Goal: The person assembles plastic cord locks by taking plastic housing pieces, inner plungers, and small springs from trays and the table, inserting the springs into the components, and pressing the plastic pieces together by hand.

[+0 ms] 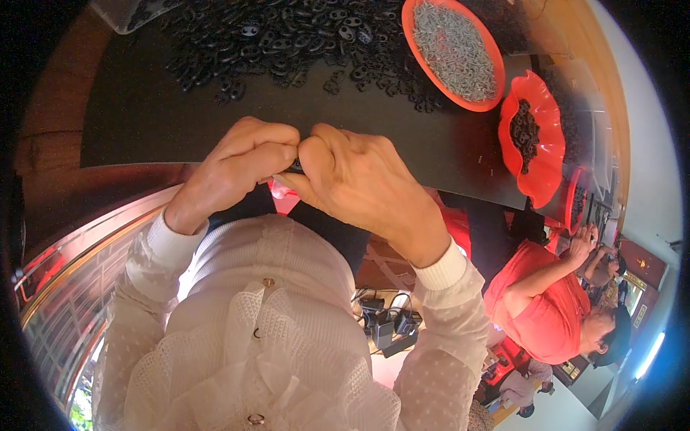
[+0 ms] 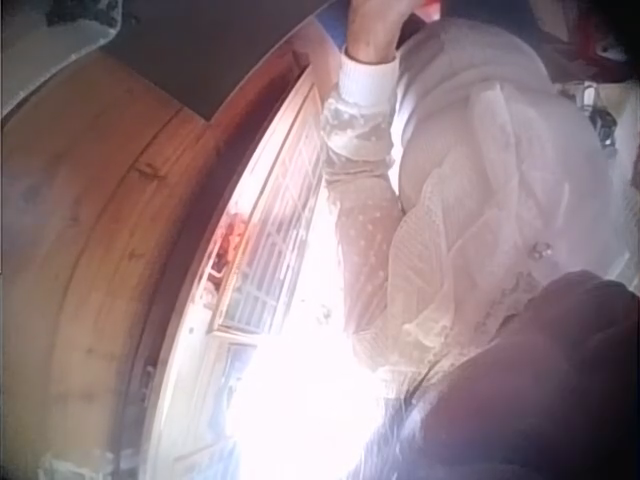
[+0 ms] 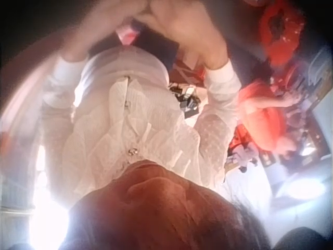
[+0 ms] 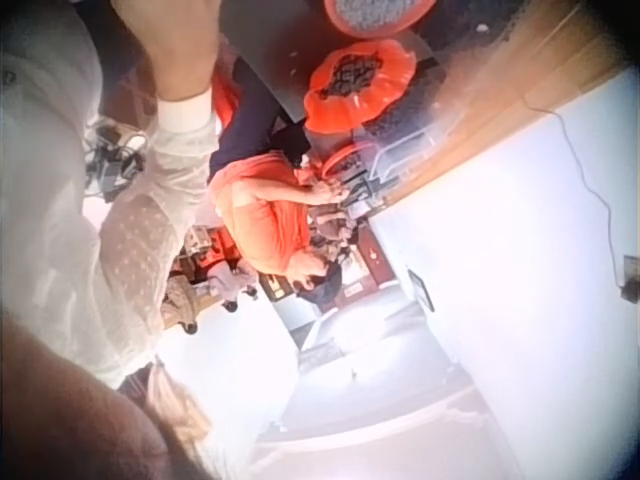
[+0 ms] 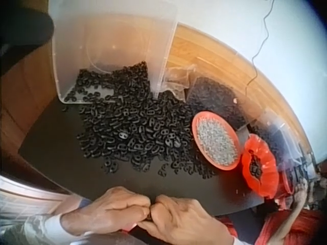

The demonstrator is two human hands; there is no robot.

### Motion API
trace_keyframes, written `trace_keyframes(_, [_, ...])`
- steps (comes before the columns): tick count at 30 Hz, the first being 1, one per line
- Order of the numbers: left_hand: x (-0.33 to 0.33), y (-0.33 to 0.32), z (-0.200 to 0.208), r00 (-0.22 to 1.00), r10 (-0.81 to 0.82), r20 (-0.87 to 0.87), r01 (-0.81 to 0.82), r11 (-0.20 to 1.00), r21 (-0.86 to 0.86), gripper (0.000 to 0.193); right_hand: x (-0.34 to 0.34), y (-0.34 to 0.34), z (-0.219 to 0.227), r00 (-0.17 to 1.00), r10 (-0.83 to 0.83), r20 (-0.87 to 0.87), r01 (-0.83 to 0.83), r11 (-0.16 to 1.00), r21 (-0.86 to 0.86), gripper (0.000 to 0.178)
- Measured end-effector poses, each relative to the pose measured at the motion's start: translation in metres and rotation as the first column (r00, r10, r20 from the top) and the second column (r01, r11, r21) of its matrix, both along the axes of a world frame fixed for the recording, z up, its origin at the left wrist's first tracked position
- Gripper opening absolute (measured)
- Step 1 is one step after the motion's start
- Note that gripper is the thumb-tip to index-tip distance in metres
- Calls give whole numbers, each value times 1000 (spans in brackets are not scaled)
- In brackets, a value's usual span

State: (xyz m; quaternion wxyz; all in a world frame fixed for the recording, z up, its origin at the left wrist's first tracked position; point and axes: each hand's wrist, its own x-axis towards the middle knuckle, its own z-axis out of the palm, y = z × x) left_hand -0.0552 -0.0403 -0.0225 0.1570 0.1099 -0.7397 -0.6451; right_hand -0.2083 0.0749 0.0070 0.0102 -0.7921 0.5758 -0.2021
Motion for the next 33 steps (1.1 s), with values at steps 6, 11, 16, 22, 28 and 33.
trace_keyframes(6, [2, -2, 5, 995, -20, 101, 25, 999, -43, 20, -1, -2, -2, 998, 42, 56, -43, 999, 21, 35])
trace_keyframes(11, [2, -3, 2, 984, -56, 169, 64, 997, -46, 17, 0, -3, 1, 996, 79, 47, -81, 996, 35, 33])
trace_keyframes(16, [-3, 2, 2, 998, 20, -58, -10, 987, 162, 23, 1, -2, -1, 998, 40, 41, -41, 999, 24, 34])
trace_keyframes(22, [-1, -7, 10, 989, -110, 102, 87, 974, 208, 19, -7, 4, 5, 987, -24, 159, 27, 1000, -15, 30])
trace_keyframes(28, [2, -5, 10, 1000, 18, -9, -13, 925, 379, 22, 0, 68, 63, 520, 191, 832, -308, 951, -26, 39])
trace_keyframes(33, [3, -1, 3, 996, 68, -52, -45, 931, 363, 22, 10, 69, 76, 311, 324, 893, -493, 859, -140, 38])
